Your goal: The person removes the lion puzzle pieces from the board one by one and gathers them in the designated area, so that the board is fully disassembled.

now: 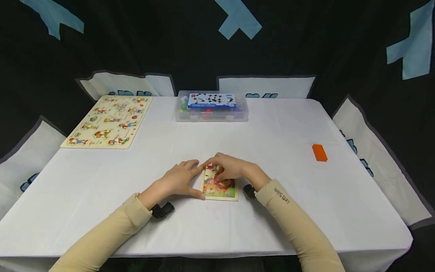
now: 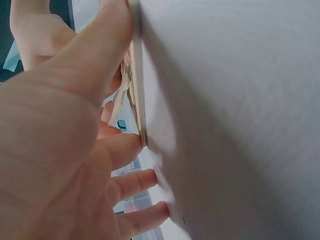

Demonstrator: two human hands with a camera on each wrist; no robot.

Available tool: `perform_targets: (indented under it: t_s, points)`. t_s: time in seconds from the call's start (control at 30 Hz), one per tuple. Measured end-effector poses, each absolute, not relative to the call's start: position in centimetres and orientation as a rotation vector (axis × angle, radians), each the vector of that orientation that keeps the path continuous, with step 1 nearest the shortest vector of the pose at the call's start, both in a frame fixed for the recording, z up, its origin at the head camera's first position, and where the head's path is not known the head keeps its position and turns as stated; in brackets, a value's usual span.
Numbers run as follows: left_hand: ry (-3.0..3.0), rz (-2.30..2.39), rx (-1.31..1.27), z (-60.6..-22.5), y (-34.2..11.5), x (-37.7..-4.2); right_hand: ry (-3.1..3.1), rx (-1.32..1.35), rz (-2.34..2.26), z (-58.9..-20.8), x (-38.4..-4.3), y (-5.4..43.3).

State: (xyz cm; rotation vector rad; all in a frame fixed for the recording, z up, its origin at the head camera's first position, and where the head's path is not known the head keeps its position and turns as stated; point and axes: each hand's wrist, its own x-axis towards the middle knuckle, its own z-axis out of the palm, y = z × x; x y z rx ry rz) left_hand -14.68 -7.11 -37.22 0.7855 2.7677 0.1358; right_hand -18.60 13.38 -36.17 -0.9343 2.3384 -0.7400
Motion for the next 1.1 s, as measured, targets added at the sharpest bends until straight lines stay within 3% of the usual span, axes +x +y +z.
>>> perform_targets:
  t_s: [0.5,0.8,1.1]
  points:
    - [2.772,0.162,0.777,-37.6,-7.1,-14.3,2.635,-1.320,-0.376,-36.5,-17.6,12.9]
    - [2.782,0.172,0.788,-37.4,-7.1,-14.4,2.561,-1.202,-0.638,-37.0,-18.1,13.8]
    - [2.789,0.191,0.783,-37.5,-7.1,-14.4,2.542,-1.212,-0.598,-37.0,-18.3,13.8]
